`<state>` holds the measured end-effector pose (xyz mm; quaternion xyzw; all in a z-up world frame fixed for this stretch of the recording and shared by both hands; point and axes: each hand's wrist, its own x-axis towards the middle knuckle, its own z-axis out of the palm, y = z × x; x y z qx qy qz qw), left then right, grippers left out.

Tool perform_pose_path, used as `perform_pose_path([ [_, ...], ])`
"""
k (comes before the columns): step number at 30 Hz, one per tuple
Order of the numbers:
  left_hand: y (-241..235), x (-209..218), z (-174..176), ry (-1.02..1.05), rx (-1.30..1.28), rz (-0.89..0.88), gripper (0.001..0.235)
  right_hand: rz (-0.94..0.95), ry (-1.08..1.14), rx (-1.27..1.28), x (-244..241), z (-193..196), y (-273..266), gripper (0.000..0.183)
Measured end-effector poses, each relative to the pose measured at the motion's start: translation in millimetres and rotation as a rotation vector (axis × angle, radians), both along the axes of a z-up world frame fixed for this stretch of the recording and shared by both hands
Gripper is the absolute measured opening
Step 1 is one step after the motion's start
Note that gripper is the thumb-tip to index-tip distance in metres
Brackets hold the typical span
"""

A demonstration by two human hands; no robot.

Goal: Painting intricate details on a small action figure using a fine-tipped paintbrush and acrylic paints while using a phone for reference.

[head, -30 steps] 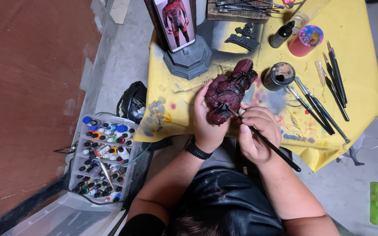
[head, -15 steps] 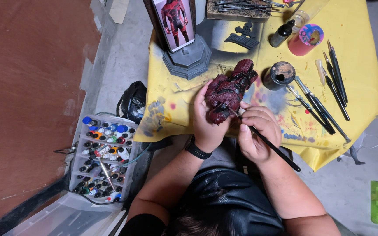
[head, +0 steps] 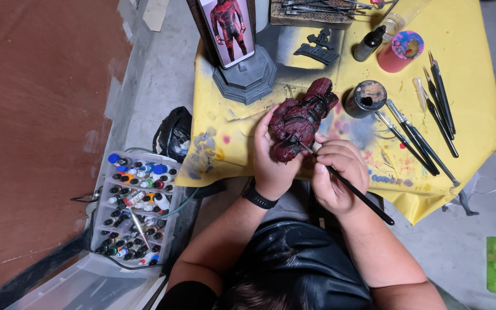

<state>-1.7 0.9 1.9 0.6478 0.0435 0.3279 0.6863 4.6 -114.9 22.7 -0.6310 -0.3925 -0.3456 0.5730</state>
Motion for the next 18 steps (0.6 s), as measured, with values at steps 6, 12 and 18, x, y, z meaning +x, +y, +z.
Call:
perform_pose_path([
  [6,0.4,1.2,-2.9,-0.021,-0.013,-0.009,0.097,0.006,0.001,0.002,0.2,0.4,-0.1,0.014],
  [12,-0.8,1.5,-3.8,-0.009,-0.009,-0.008,0.098,0.007,0.005,0.01,-1.6,3.0,1.6,0.015],
  [18,0.5,3.3,-6.9,-0.061,-0.071,-0.029,0.096,0.011,0.008,0.007,0.4,0.7,0.2,0.014],
])
